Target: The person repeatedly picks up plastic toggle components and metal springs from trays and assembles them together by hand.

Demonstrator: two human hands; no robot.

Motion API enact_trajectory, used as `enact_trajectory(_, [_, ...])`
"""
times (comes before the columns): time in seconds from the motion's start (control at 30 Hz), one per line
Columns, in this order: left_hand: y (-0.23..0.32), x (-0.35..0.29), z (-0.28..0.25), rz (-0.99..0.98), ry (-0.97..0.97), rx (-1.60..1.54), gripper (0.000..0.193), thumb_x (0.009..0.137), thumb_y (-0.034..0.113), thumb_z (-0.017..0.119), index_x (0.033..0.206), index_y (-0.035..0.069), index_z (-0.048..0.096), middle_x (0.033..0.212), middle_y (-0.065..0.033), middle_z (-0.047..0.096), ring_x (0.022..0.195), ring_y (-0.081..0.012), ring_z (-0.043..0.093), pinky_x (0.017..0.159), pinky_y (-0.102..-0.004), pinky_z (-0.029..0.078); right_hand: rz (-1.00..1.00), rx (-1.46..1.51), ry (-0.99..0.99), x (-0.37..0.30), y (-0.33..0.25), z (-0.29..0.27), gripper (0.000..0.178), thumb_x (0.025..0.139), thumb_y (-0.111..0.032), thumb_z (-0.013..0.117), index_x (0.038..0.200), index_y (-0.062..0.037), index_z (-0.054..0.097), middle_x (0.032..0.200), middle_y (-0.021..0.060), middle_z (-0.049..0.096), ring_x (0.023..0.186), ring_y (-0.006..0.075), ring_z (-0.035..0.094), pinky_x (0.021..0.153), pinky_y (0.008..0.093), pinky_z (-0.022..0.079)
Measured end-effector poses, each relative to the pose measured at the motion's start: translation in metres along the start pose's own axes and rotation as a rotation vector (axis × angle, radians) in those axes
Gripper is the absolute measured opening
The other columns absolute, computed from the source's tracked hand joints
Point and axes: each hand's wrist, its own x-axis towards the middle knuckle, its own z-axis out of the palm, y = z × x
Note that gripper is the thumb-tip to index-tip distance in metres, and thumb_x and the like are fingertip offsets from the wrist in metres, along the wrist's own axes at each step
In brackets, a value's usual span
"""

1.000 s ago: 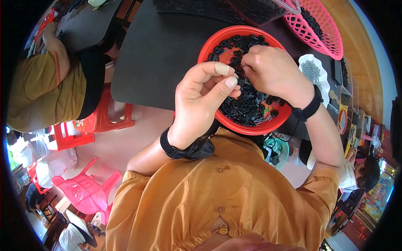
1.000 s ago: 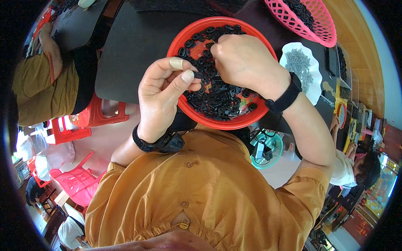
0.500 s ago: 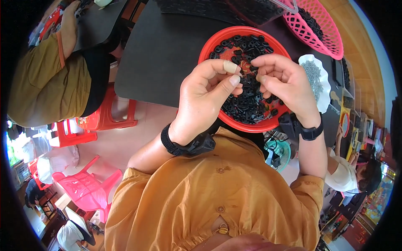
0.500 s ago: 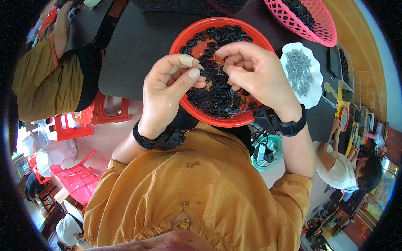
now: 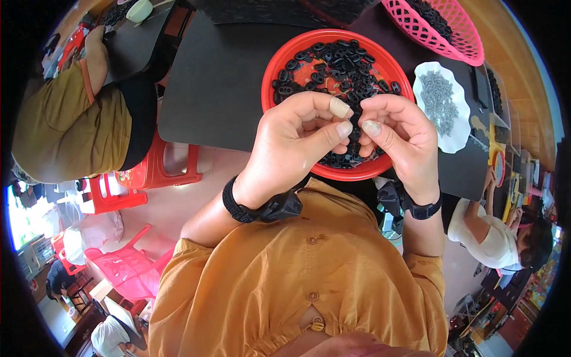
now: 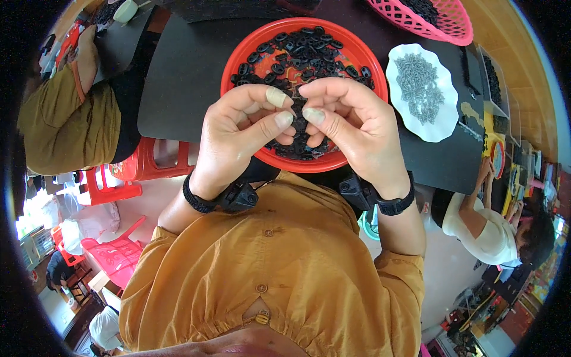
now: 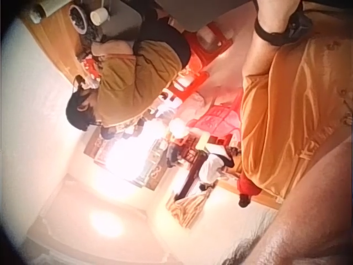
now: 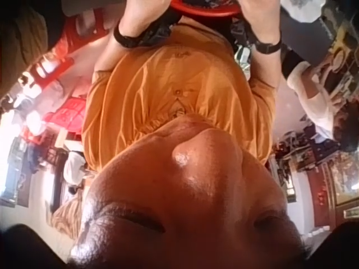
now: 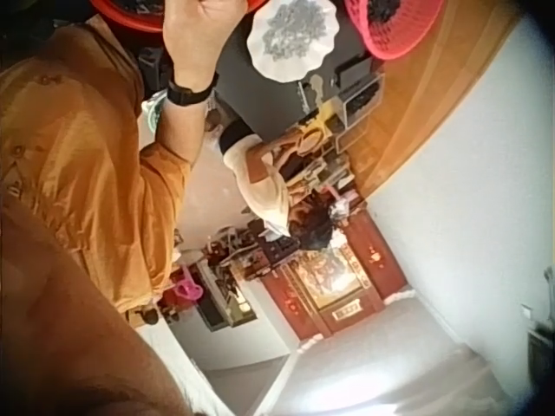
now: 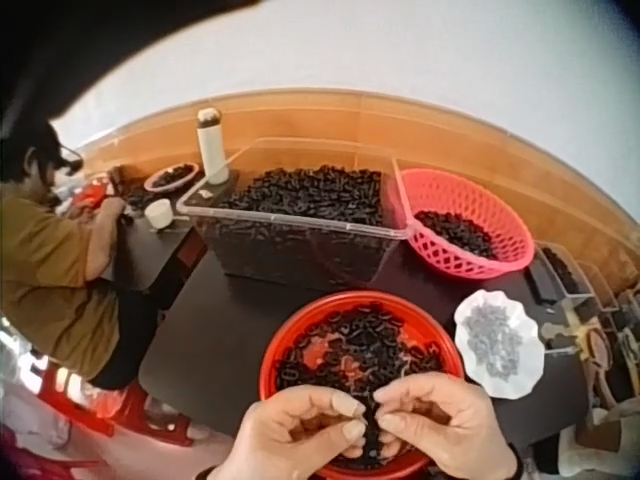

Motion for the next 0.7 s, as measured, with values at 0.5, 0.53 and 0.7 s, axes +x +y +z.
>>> enact_trajectory(0.5, [0.005, 0.003, 0.005, -0.111, -0.043, -0.048, 0.015, 0.087, 0.000, 0.066, 0.101, 0.000, 0.059, 0.090, -0.0071, 0.066, 0.079, -0.0134, 0.066, 0.069, -0.0245, 0.056, -0.115, 0.021, 0.045, -0.008, 0.011, 0.004, 0.012, 0.093, 0.000, 0.057, 0.105, 0.0011, 0.060, 0.092, 0.0058, 0.065, 0.079, 0.0110, 0.065, 0.072, 0.0235, 0.056])
enact_trajectory(0.53, [0.006, 0.003, 0.005, -0.114, -0.046, -0.048, 0.015, 0.087, 0.000, 0.066, 0.100, 0.000, 0.059, 0.090, -0.0069, 0.066, 0.078, -0.0134, 0.066, 0.069, -0.0245, 0.056, -0.115, 0.021, 0.046, -0.008, 0.012, 0.004, 0.012, 0.093, 0.000, 0.057, 0.105, 0.0011, 0.060, 0.092, 0.0058, 0.065, 0.079, 0.0110, 0.065, 0.072, 0.0235, 0.056])
enact_trajectory(0.7, [0.005, 0.003, 0.006, -0.112, -0.045, -0.063, 0.015, 0.086, -0.001, 0.066, 0.100, 0.000, 0.059, 0.091, -0.0066, 0.066, 0.078, -0.0135, 0.066, 0.068, -0.0249, 0.056, -0.153, -0.008, 0.053, -0.009, 0.015, 0.003, 0.011, 0.093, 0.001, 0.056, 0.104, 0.0010, 0.059, 0.091, 0.0053, 0.064, 0.079, 0.0102, 0.065, 0.071, 0.0231, 0.056])
